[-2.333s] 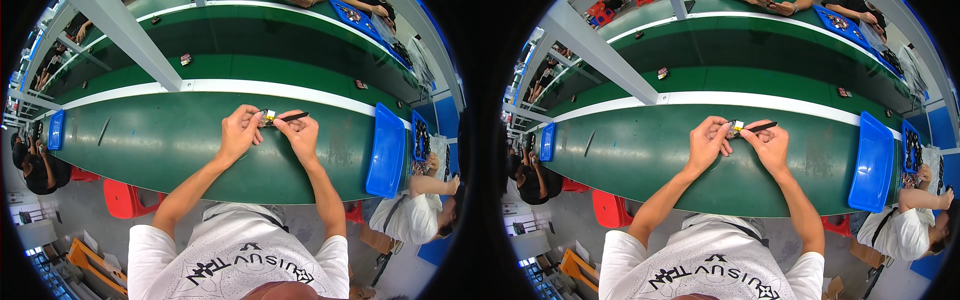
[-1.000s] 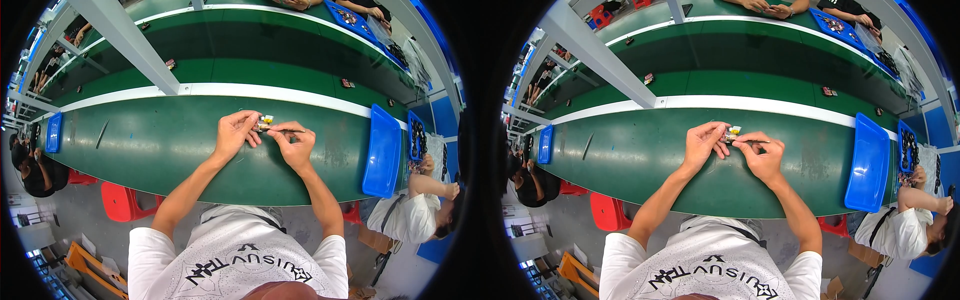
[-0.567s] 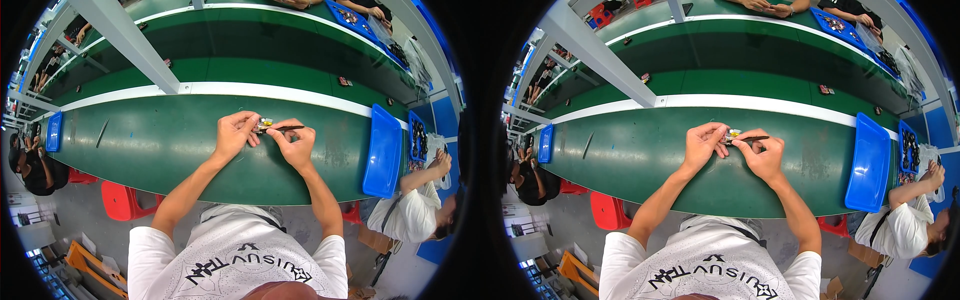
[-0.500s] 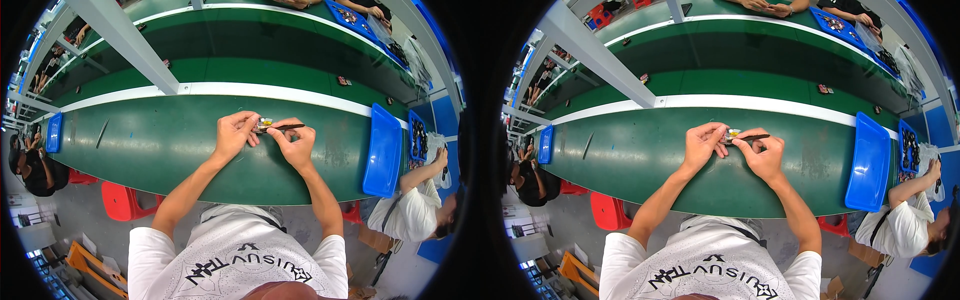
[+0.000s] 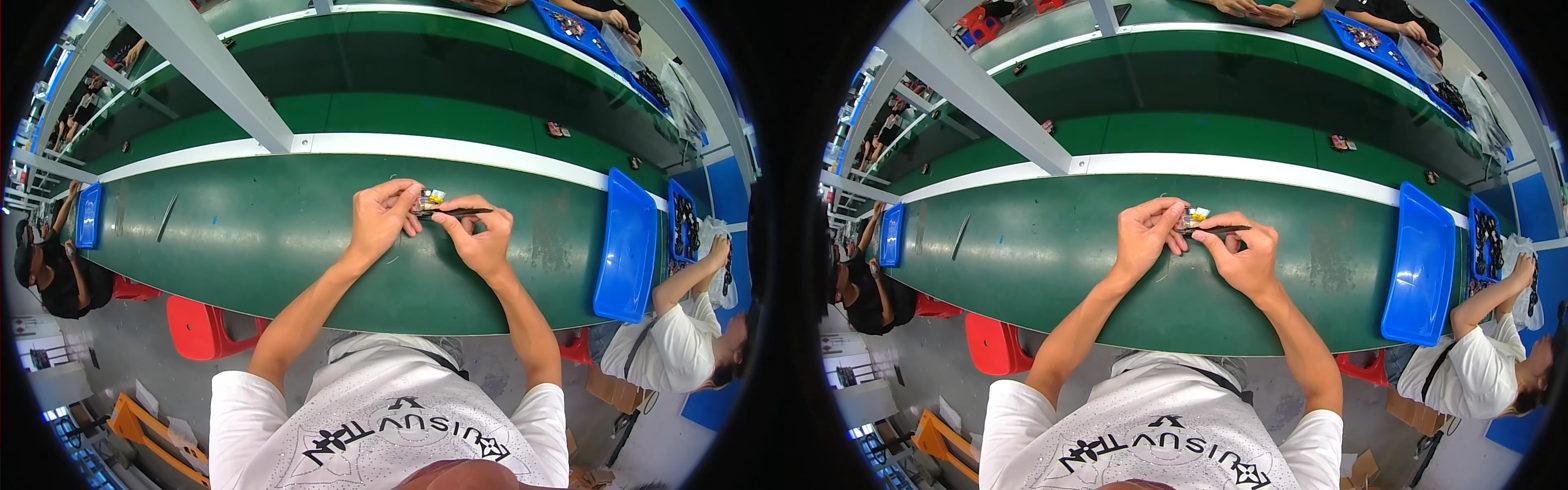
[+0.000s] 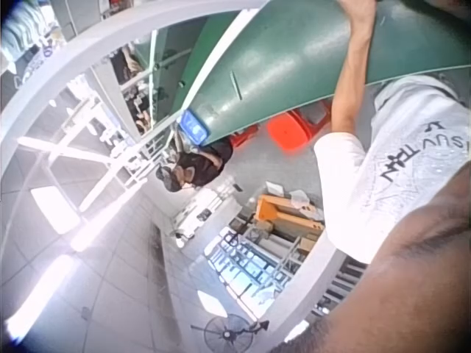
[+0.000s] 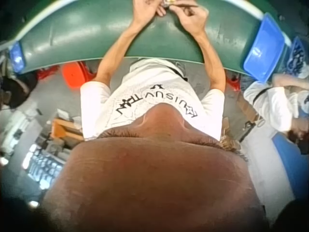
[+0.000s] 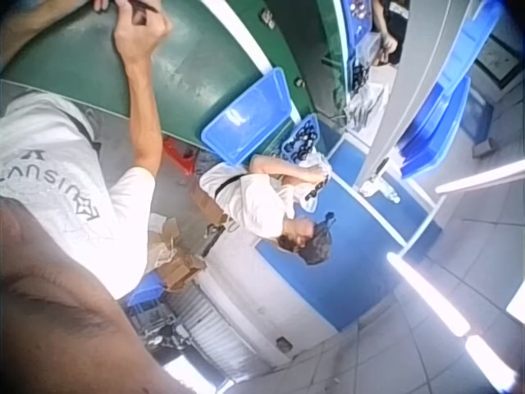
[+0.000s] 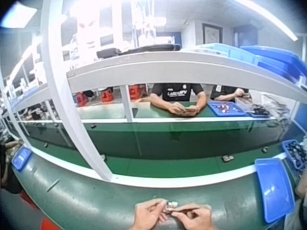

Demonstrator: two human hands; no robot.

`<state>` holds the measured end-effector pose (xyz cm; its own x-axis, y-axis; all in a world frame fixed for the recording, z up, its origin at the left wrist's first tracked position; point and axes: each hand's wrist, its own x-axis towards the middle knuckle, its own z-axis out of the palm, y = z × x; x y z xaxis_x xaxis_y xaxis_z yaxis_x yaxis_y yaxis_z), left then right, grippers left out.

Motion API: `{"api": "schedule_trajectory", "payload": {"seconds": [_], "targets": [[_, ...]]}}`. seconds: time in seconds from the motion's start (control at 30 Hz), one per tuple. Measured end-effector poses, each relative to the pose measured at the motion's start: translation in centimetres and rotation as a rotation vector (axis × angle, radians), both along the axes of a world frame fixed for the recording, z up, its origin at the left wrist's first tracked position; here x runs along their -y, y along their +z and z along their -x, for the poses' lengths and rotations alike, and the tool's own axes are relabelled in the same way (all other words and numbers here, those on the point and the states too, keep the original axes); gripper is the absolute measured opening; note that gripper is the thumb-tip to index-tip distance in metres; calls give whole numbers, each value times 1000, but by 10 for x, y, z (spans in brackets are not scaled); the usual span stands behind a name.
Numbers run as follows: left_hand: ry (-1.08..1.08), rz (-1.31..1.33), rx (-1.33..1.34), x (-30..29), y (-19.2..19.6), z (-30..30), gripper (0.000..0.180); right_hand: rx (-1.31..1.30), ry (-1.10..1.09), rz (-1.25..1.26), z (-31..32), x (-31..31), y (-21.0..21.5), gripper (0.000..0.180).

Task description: Using tweezers to precisely assemble and position small electronic parts onto a circuit board assembly.

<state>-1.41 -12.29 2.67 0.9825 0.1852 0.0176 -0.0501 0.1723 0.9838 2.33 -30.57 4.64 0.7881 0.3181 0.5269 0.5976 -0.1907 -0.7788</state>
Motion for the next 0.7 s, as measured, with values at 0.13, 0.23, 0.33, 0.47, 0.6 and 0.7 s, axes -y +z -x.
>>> {"api": "schedule_trajectory", "payload": {"seconds": [0.13, 0.23, 0.33, 0.47, 0.6, 0.7], "targets": [[-14, 3, 7, 1, -1, 1, 23, 3, 5, 3, 1, 0, 1, 12], [-12, 0, 11, 3, 0, 1, 23, 15, 2, -2, 1, 0, 1, 11], [-21, -8, 9, 2, 1, 1, 24, 47, 8, 0, 0, 1, 3, 11], [-75, 64, -16, -1, 2, 0, 26, 87, 17, 25, 0, 4, 4, 12], [-135, 112, -17, -1, 10, 0, 28, 170, 13, 7, 0, 3, 2, 13], [-154, 68, 5, 0, 9, 0, 28, 197, 2, 21, -1, 5, 5, 13]]}}
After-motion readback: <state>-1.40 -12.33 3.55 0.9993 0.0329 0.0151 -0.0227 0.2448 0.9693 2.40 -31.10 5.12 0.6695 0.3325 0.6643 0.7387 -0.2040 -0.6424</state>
